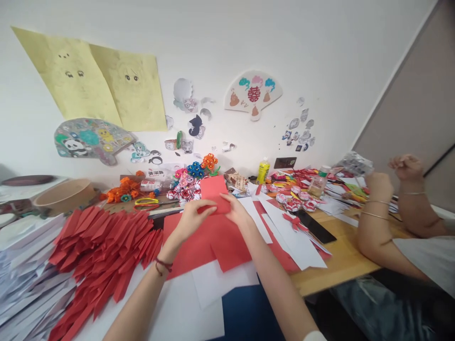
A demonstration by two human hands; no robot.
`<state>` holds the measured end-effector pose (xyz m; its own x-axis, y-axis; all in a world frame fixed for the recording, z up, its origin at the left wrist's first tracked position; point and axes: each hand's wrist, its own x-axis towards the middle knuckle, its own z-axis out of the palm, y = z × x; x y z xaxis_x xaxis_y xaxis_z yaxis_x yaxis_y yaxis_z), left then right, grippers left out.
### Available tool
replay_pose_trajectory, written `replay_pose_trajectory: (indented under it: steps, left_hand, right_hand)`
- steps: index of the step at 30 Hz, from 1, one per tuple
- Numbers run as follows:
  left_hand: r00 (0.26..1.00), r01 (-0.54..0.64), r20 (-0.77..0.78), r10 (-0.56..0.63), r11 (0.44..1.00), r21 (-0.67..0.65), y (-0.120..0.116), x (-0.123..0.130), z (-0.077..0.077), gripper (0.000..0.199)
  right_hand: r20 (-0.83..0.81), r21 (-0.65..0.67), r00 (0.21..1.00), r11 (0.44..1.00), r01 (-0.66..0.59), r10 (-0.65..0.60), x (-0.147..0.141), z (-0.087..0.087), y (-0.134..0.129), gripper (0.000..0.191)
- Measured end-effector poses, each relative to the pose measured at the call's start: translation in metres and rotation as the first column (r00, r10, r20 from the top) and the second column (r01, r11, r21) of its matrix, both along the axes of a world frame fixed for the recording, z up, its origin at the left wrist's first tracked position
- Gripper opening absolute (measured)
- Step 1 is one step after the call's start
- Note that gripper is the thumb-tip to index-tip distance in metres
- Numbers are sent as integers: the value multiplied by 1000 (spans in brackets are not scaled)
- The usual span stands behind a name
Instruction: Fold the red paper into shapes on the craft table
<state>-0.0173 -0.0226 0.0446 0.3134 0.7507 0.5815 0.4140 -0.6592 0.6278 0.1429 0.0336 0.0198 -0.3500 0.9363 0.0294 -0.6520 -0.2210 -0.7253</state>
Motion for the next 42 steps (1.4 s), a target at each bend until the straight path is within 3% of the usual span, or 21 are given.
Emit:
replay_pose_trajectory:
  steps: [3,7,11,16,23,28,33,37,40,42]
  left_hand:
    - [975,-146,159,157,986,-77,20,-6,-25,23]
    - [974,-221,68,218,975,39,30,-12,-45,19]
    - [922,-369,-55,384,911,182,27,-14,-46,18]
    - [831,-505,-101,546,819,272,18,-11,-46,17]
    - [800,-559,-80,595,786,263,17,-10,-49,19]
    - [856,-515,110,506,853,82,24,-12,-52,43]
    - [892,-264,314,325,939,-222,27,-9,-61,53]
    - [951,-74,268,153,956,-285,23,-3,-66,73]
    - [969,-73,198,146,940,-334,16,3,-65,83]
    - [965,-83,202,166,928,-364,11,8,-64,75]
  right_hand:
    - [41,49,998,998,47,-49,0,-21,10,26]
    - [162,90,985,995,41,-55,1,-34,8,31]
    - [239,134,971,989,-63,29,0,-31,-1,30]
    - [329,167,937,969,-183,120,2,-28,-11,43]
    - [468,254,884,960,-119,-14,5,-33,-13,36]
    - [376,218,917,975,51,-132,2,-42,-3,37]
    - [202,152,950,966,208,-236,3,-46,8,36]
    - [127,150,939,942,299,-318,3,-46,11,35]
    - [130,162,942,944,289,-310,0,-44,9,36]
    - [137,165,940,943,288,-311,-3,-43,7,37]
